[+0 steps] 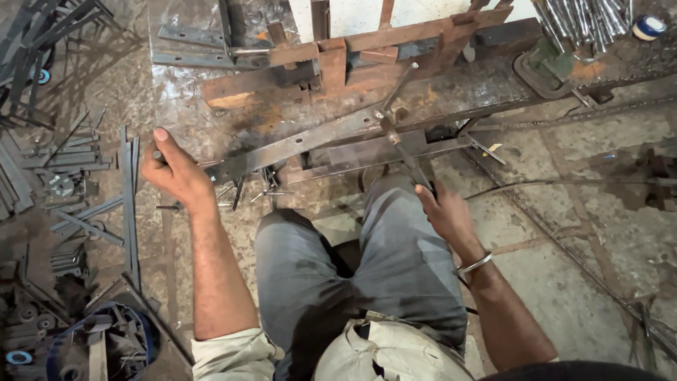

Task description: The user is welding and assembling a metal frame or furniture component in a workshop.

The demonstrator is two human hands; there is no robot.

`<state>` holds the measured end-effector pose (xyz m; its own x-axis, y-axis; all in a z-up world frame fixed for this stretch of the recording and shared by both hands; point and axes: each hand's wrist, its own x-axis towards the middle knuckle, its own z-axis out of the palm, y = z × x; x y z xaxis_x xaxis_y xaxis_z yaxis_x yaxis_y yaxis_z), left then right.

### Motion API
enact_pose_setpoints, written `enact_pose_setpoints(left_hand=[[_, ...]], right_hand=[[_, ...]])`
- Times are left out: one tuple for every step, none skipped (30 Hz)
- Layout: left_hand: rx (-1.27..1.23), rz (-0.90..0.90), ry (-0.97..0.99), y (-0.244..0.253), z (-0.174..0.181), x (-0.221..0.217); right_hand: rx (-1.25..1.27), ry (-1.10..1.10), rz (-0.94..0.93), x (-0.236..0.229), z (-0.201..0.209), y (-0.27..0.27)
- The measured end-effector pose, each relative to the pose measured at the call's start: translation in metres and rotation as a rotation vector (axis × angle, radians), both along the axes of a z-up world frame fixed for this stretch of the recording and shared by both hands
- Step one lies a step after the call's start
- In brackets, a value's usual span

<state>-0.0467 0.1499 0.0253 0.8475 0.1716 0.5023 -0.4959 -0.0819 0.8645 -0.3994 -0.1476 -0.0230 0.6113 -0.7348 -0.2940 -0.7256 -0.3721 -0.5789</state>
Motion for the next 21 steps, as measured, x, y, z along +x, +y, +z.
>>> enact_pose_setpoints(left_hand=[[-0.019,-0.022,-0.004,0.001,-0.001,0.000],[-0.019,-0.020,-0.003,0.002,-0.002,0.001],[-0.016,-0.033,-0.019,0.002,-0.002,0.001],[-0.014,-0.047,-0.037,0.002,-0.002,0.001],[-0.014,-0.046,-0.037,0.002,0.000,0.000],[-0.025,-0.064,-0.044,0.002,0.001,-0.001],[-0.037,-0.082,-0.051,0.001,0.002,-0.003],[-0.037,-0.082,-0.052,0.001,0.002,-0.003],[-0.038,-0.093,-0.047,0.002,0.002,-0.003],[-0.037,-0.103,-0.043,0.002,0.002,-0.003],[-0.037,-0.102,-0.043,0.002,0.002,-0.003],[-0.043,-0.109,-0.047,0.003,0.001,-0.003],[-0.048,-0.117,-0.051,0.003,0.000,-0.004],[-0.047,-0.118,-0.051,0.003,0.000,-0.004],[-0.052,-0.120,-0.048,0.003,0.001,-0.005],[-0.058,-0.122,-0.045,0.003,0.001,-0.005],[-0.057,-0.122,-0.045,0.003,0.001,-0.005],[-0.060,-0.127,-0.042,0.003,0.001,-0.005],[-0.063,-0.131,-0.039,0.003,0.001,-0.005],[-0.063,-0.131,-0.039,0.003,0.002,-0.006],[-0.065,-0.130,-0.032,0.003,0.003,-0.006]], right_hand=[[0.010,0.011,0.005,0.002,0.003,0.000],[0.010,0.011,0.007,0.003,0.004,0.000],[0.010,0.003,0.012,0.004,0.005,0.000],[0.010,-0.005,0.016,0.005,0.006,-0.001],[0.009,-0.005,0.017,0.007,0.008,-0.001],[0.011,0.000,0.022,0.008,0.009,-0.001],[0.012,0.004,0.028,0.009,0.010,-0.001],[0.011,0.004,0.028,0.009,0.009,-0.002],[0.020,0.014,0.020,0.010,0.008,-0.002],[0.028,0.024,0.013,0.011,0.007,-0.003],[0.028,0.024,0.014,0.010,0.004,-0.005],[0.003,0.015,0.028,0.010,0.000,-0.006],[-0.022,0.006,0.043,0.009,-0.003,-0.007],[-0.021,0.005,0.042,0.010,-0.002,-0.007],[-0.026,0.020,0.049,0.011,-0.001,-0.007],[-0.032,0.034,0.057,0.012,0.001,-0.008],[-0.031,0.034,0.056,0.013,0.004,-0.006],[-0.015,0.034,0.047,0.014,0.007,-0.005],[0.002,0.034,0.039,0.015,0.010,-0.004],[0.002,0.034,0.039,0.014,0.009,-0.004],[0.007,0.028,0.037,0.014,0.009,-0.004]])
